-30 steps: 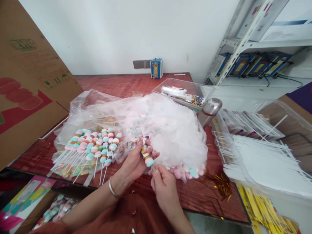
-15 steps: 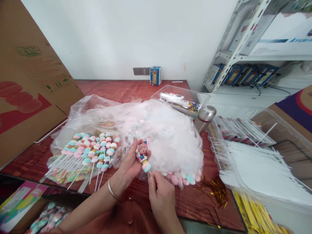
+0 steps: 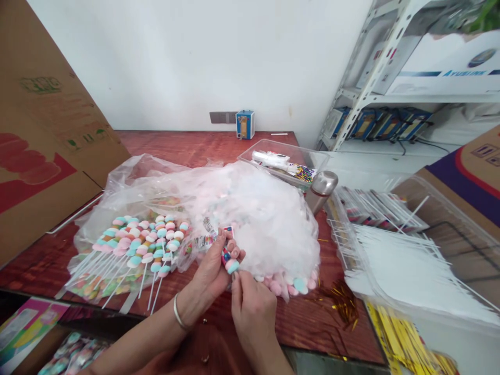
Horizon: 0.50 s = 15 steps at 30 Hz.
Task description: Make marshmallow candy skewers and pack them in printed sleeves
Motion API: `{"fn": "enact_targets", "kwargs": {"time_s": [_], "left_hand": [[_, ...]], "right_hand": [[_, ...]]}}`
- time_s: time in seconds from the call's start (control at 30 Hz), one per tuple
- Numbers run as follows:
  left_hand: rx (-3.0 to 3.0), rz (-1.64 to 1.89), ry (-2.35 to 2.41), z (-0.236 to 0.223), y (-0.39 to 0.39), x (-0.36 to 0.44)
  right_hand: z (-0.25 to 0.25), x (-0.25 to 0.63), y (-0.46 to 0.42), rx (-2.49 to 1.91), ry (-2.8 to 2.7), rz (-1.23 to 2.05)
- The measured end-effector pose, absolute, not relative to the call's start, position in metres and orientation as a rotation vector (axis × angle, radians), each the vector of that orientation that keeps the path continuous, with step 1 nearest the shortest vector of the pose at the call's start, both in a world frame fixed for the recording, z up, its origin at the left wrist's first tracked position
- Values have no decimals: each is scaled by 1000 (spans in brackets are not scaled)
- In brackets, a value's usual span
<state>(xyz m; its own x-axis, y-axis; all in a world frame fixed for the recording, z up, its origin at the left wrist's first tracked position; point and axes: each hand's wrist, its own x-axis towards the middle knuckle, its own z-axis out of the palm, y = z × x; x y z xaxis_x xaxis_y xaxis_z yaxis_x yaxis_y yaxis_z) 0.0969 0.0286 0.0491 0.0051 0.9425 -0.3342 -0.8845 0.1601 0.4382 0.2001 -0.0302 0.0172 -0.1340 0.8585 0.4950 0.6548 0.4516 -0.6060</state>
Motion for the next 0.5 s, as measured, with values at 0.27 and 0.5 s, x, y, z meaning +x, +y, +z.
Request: {"fn": "enact_targets", "kwargs": {"time_s": [0.27,0.5], "left_hand": [[61,1418,555,57,34,74],[79,1389,528,57,40,71]], "right_hand": [[18,207,-40,-962,-827,2059],[15,205,-41,-1039,-1333,1545]]}}
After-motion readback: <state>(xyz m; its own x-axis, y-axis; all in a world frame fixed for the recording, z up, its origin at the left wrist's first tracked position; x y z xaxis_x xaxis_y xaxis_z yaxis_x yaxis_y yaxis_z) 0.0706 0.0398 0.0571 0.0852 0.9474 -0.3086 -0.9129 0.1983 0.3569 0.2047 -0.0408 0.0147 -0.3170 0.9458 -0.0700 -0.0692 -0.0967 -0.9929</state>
